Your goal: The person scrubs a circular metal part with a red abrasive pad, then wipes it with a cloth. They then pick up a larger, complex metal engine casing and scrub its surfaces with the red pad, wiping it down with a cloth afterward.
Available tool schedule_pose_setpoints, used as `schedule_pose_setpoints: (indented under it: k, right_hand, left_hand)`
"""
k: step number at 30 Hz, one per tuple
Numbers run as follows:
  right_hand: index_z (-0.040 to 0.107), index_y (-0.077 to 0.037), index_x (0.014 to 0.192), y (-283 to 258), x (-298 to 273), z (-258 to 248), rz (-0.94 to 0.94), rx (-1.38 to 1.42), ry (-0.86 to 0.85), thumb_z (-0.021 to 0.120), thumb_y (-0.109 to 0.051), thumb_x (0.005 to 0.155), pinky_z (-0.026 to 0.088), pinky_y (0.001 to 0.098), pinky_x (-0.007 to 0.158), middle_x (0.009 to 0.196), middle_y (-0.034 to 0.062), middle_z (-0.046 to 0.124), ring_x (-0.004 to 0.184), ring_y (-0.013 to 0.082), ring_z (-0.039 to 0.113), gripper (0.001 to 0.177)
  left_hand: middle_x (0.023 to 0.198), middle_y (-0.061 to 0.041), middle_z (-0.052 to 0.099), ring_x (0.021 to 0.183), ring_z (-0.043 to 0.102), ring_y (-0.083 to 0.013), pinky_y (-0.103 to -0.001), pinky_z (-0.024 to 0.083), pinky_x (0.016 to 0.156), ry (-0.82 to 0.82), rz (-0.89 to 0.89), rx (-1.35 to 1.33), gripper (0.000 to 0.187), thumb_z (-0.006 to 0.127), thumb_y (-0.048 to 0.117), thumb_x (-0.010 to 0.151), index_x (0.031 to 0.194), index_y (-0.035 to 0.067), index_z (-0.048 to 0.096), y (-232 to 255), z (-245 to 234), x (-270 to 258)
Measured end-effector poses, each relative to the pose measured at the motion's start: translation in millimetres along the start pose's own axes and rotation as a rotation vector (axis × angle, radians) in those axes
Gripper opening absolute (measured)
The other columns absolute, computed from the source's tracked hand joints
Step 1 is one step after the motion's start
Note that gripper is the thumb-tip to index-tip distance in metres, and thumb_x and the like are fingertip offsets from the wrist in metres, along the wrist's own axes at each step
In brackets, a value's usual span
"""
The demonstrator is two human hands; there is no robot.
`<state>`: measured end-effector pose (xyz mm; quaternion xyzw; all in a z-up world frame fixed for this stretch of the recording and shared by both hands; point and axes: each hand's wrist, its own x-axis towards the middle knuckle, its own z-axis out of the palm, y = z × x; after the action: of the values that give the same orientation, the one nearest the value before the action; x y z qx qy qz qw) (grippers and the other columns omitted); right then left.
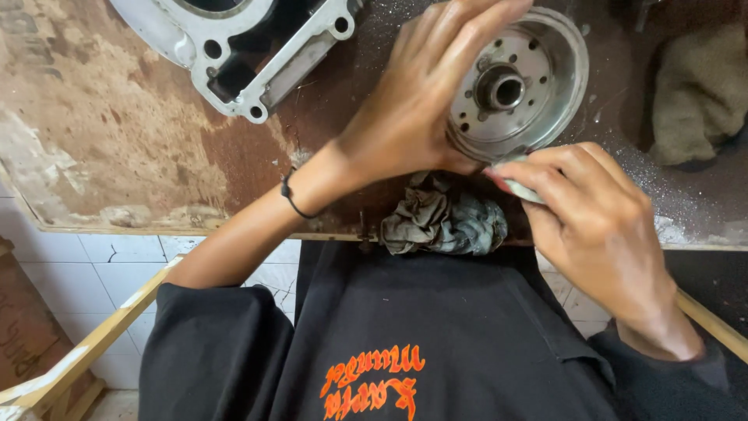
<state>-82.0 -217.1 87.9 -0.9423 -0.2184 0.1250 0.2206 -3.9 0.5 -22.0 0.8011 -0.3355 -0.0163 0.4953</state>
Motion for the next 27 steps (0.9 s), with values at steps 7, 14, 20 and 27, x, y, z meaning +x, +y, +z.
schedule_pose_setpoints:
  k: [7, 14, 20, 27]
  right_hand:
    - [0.072, -0.007, 0.124, 35, 17, 8, 0.02, 0.13, 0.278, 0.071, 0.002, 0.106, 0.06, 0.0279, 0.088, 0.116, 0.0075, 0.074, 0.107, 0.0152, 0.073, 0.02]
    - [0.073, -0.005, 0.116, 39, 75, -4, -0.361, -0.231, 0.347, 0.077, -0.003, 0.102, 0.052, 0.0346, 0.084, 0.105, 0.0086, 0.068, 0.097, 0.0233, 0.066, 0.014]
    - [0.068, 0.0, 0.125, 77, 42, 14, -0.37, -0.098, 0.491, 0.068, 0.001, 0.103, 0.052, 0.0357, 0.089, 0.117, 0.0089, 0.066, 0.107, 0.0226, 0.063, 0.022]
    - [0.074, -0.002, 0.109, 33, 63, 47, -0.139, -0.279, 0.545, 0.082, 0.003, 0.093, 0.054, 0.0371, 0.085, 0.103, 0.0078, 0.068, 0.098, 0.0233, 0.064, 0.019]
  left_hand:
    - [0.169, -0.011, 0.017, 0.154, 0.027, -0.0325, -0.041, 0.025, 0.132, 0.045, -0.061, -0.045, 0.124, 0.097, 0.015, 0.076, 0.163, 0.005, 0.009, 36, -13, -25]
    - [0.109, -0.013, 0.069, 0.096, 0.072, -0.026, -0.037, 0.061, 0.083, 0.255, -0.645, 0.033, 0.106, 0.091, 0.051, 0.078, 0.152, 0.003, 0.031, 88, 19, -35]
    - [0.088, -0.008, 0.074, 0.073, 0.075, -0.0204, -0.032, 0.061, 0.068, 0.346, -0.566, -0.082, 0.074, 0.074, 0.036, 0.1, 0.154, 0.004, 0.035, 62, 30, -40]
    - [0.078, -0.003, 0.075, 0.056, 0.074, -0.0088, -0.025, 0.06, 0.055, 0.311, -0.604, -0.086, 0.048, 0.071, 0.026, 0.103, 0.148, 0.012, 0.058, 44, 18, -29]
